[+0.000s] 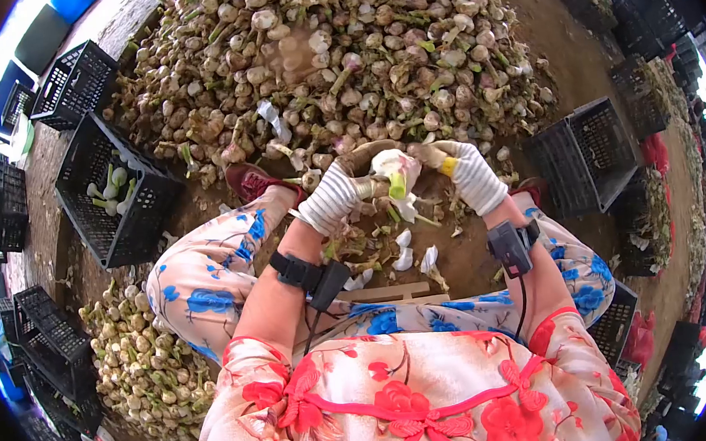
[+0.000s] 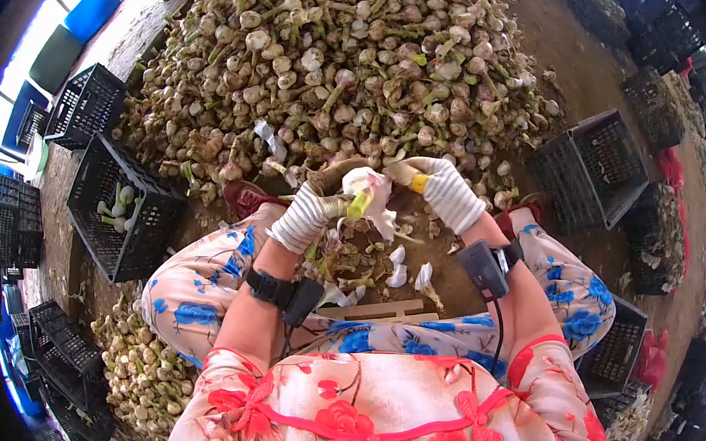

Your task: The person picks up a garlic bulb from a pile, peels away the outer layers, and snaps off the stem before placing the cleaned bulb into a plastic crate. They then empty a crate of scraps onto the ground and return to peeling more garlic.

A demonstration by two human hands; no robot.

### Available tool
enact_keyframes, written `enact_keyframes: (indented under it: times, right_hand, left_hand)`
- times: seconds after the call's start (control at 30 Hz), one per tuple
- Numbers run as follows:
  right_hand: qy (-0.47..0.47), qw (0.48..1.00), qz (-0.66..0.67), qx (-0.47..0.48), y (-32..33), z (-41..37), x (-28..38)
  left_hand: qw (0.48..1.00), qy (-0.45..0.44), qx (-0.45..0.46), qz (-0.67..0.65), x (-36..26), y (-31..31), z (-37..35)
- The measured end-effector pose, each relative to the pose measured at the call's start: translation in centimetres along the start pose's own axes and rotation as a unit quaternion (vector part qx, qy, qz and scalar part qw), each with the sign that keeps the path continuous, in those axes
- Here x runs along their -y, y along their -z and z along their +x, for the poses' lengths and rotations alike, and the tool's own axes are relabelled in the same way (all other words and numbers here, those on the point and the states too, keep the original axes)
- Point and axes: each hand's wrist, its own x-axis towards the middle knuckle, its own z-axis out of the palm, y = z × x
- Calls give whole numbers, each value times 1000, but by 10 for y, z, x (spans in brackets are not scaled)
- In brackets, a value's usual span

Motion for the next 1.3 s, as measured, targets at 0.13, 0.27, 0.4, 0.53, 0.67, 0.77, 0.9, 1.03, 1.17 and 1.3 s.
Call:
enact_keyframes:
  times: [0.13, 0.27, 0.4, 0.53, 0.67, 0.77, 0.9, 1.03, 1.17, 1.3]
  right_hand:
    - [60, 958, -274, -63, -27, -20, 22]
    - [162, 902, -380, -123, -26, -21, 6]
    - [70, 967, -202, -142, -18, -14, -11]
    - [-7, 988, 122, -92, -29, -21, 1]
    - [34, 987, -9, -158, -35, -12, -16]
    - [32, 976, -54, -209, -42, -8, -19]
    - [220, 948, -147, -177, -61, -8, -21]
    - [5, 939, -198, -280, 6, 24, -104]
    - [9, 988, -73, -134, 8, 9, -101]
    - [-96, 994, 1, -51, -25, -7, -19]
  left_hand:
    - [993, -48, -33, 99, 1, 0, 1]
    - [998, -10, -8, 68, 6, 2, 0]
    - [999, -2, 32, 2, 7, -3, 0]
    - [999, -27, -13, 15, 7, 6, 2]
    - [986, -76, -126, 75, 12, -2, 6]
    - [987, -67, -143, 25, 19, -11, 0]
    - [962, -103, -235, -94, 18, -20, 1]
    - [950, -23, -261, -166, 13, -6, -1]
    - [934, 30, -262, -243, 0, 3, -5]
    - [878, 150, -238, -388, 46, 29, 22]
